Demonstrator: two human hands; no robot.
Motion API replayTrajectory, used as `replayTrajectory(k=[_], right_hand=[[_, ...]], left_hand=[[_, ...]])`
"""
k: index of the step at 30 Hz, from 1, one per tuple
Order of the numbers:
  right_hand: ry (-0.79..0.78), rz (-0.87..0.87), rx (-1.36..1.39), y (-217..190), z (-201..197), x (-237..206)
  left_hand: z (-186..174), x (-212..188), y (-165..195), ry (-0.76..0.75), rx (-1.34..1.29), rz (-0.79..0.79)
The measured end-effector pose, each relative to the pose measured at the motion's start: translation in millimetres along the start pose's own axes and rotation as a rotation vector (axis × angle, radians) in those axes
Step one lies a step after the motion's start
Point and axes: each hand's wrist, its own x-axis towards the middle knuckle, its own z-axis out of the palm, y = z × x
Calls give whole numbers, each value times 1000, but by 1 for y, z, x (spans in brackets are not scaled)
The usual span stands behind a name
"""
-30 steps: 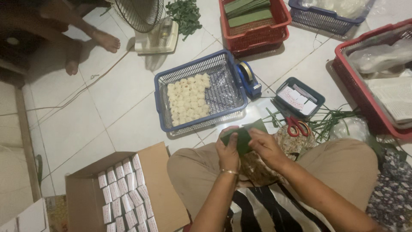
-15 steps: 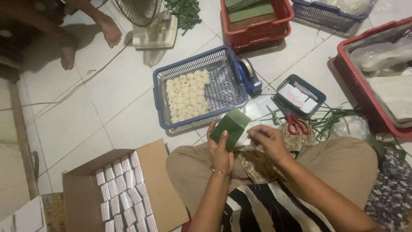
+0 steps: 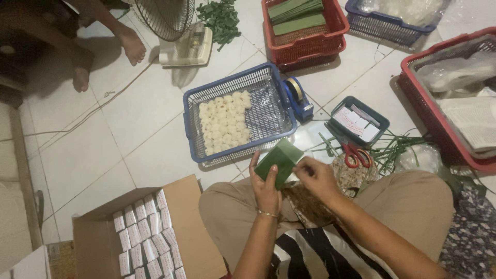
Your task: The person sits on the floor wrapping round white food items in green leaves. They cut leaf pieces with scissors, fold a leaf around each item, and place the wrapped items into a cardboard box alongside already wrapped pieces.
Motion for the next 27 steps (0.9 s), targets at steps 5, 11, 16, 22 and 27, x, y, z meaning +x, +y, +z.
replayTrajectory(k=[5,11,16,22,27], right_hand=[[143,-567,-197,-30,-38,3],[-219,-625,-349,-50,-41,-1],[-239,-589,-514,-47,-29,-10],[-112,85,-706,24,-19,14],[413,1,-770,126,-169,24]], left_hand=[[-24,2,15,-185,358,-241],[-29,-8,14,-467,443,-290],[-33,-7,16,-544,653,-243],[-33,-3,9,-389,975,-387],[-64,7,27,-61,467,-279]])
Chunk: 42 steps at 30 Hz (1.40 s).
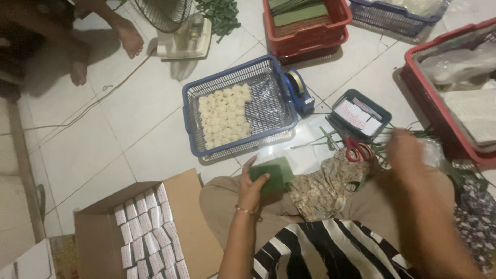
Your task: The person sits on the floor wrapping round white food items in green leaves. They cut leaf pieces with scissors, fold a leaf around each item, and place the wrapped items into a cardboard box alongside already wrapped pieces.
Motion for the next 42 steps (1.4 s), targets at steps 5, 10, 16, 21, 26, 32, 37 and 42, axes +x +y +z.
replayTrajectory(k=[5,10,16,21,26,32,37,42], right_hand=[[339,160,-173,53,-35,-13],[102,-94,595,-93,-21,-60],[-257,-244,780,-203,-12,-90],[-467,-77,967,-197,18,-84],[-617,199,860,-178,53,-82],[-314,-192,780,-167,78,-66],[-552,282,1031,-165,122,-29],[-596,583,1174,-137,167,2]], left_hand=[[10,14,-12,112,-255,10],[84,21,-19,235,-271,-45],[103,-1,-25,70,-231,97],[76,10,-62,-230,-539,120],[52,29,-90,-37,-245,10],[50,59,-104,143,-190,-114],[45,104,-118,160,-149,-307],[15,185,-110,329,332,-60]])
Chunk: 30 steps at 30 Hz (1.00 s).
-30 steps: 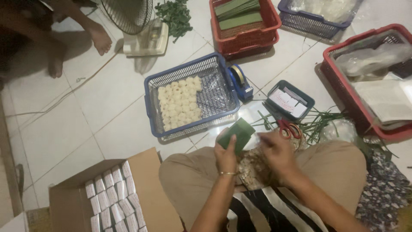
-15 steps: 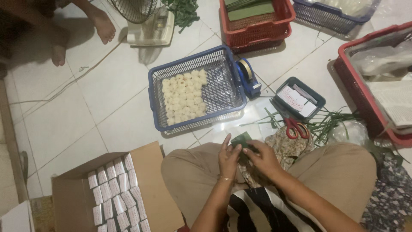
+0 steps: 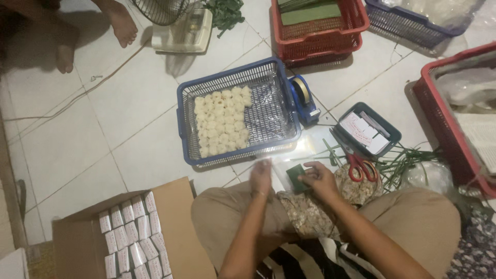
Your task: The person sits on the floor wrapping round white food items in green leaves. They cut leaf pieces with scissors, fold a leaf around each item, and place the wrapped items into a cardboard box alongside already wrapped pieces.
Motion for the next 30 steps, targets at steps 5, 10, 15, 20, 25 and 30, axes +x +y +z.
replayTrajectory(k=[5,10,15,20,25,30], right_hand=[[-8,-167,-143,10,-7,30],[89,28,-459,3,-1,21],[67,-57,-492,-8,0,14],[11,-151,-358,3,-4,12],[-12,-193,-118,12,-3,2],[133,-121,20,-1,-8,-24]], left_hand=[[-6,44,34,213,762,146],[2,52,60,51,987,7],[6,58,59,179,750,-148],[-7,48,47,135,759,67],[-46,25,39,258,704,265],[-107,-15,51,141,-267,28]])
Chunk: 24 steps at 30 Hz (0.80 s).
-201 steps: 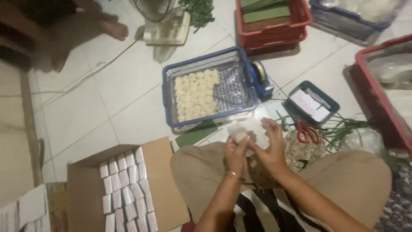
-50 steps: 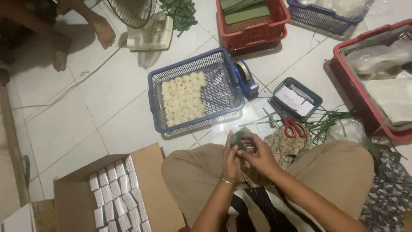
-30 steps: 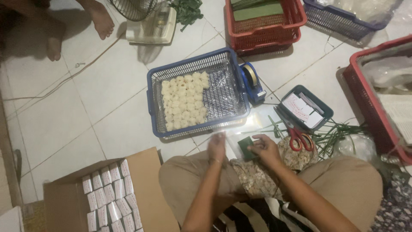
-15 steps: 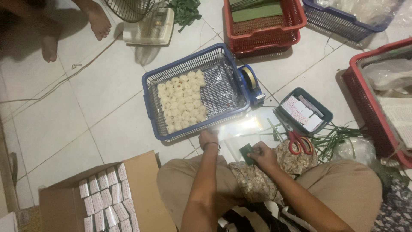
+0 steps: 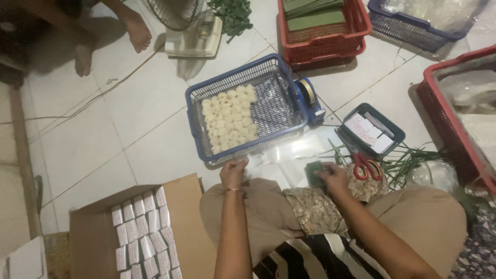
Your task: The person sits on the floor wrapping round white food items in green leaves. They cut leaf pieces with scissors, fold a leaf around each item, and place the wrapped items into a cardboard box alongside already wrapped pieces.
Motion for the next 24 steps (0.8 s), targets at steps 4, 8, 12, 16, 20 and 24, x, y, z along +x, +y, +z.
replayTrajectory(k=[4,8,12,16,20,24], right_hand=[[-34,-182,37,-40,3,-30],[-259,-237,30,-74,24,-72],[-327,-429,143,-91,41,-103],[-278,-366,102,-95,38,-122],[-269,-420,129,-97,37,-128],[-235,-405,81,-96,35,-127]], left_hand=[[-16,-49,32,-303,-483,-240],[12,-107,45,-623,-673,-302],[26,-145,57,-936,-1038,-250],[37,-166,64,-695,-600,-71],[48,-174,65,-697,-567,-45],[56,-172,58,-624,-428,114]])
